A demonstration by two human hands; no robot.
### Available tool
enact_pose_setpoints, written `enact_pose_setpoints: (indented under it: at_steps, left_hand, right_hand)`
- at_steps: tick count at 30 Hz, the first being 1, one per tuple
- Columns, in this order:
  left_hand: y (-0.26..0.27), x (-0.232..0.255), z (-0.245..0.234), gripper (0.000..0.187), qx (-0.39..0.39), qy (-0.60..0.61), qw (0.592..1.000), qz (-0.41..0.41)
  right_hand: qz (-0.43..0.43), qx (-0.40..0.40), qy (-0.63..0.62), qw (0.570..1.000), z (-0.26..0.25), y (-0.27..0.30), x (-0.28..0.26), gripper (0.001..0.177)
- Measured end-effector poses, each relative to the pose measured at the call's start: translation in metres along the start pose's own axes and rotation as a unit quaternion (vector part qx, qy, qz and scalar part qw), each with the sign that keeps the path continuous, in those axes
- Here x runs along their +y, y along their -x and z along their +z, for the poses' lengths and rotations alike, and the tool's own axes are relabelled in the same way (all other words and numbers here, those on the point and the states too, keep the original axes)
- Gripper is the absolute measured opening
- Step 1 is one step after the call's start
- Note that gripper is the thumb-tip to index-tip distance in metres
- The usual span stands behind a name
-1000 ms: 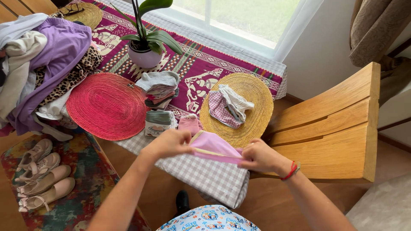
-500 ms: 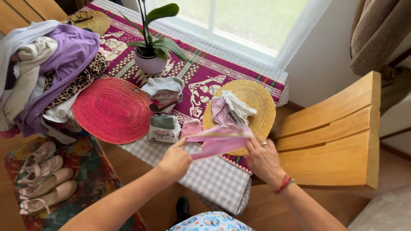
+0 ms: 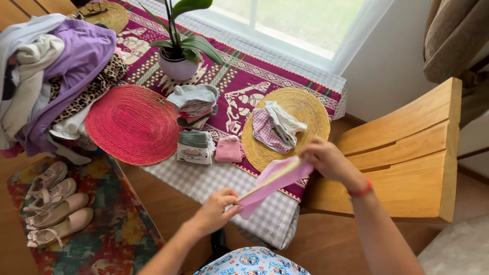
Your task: The person folds several small clothing items one by one on a table, including a white shirt with a cartoon print, dark shorts, a light green top, a pink top, and a checkered cloth. Each item is smoothed and folded neatly and placed in a growing stack.
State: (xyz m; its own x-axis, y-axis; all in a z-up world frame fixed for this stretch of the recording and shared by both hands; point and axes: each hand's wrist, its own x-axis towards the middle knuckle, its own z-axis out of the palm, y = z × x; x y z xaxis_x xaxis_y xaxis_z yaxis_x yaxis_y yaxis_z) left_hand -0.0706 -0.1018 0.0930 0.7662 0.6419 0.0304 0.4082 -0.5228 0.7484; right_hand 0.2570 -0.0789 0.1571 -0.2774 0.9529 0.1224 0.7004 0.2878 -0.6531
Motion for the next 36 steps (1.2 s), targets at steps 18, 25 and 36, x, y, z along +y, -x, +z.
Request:
enact_pose_setpoints:
  at_steps: [18,25,36]
  left_hand:
    - [0.017,-0.065,0.118,0.030,0.183,-0.214,0.958,-0.061]
    - [-0.025,-0.037,0.088,0.034,0.050,-0.158,0.986,-0.027]
    - [-0.084,-0.018,0.105,0.065,-0.067,-0.267,0.958,-0.084]
  right_hand:
    - [0.353,-0.119,0.097,0.923,0.127,-0.001,0.042,0.031]
    - [0.307,-0.072,-0.054,0.947,0.139,0.019,0.060,0.012]
    - [0.276,-0.219,0.274,0.895,0.101,0.011,0.066,0.039]
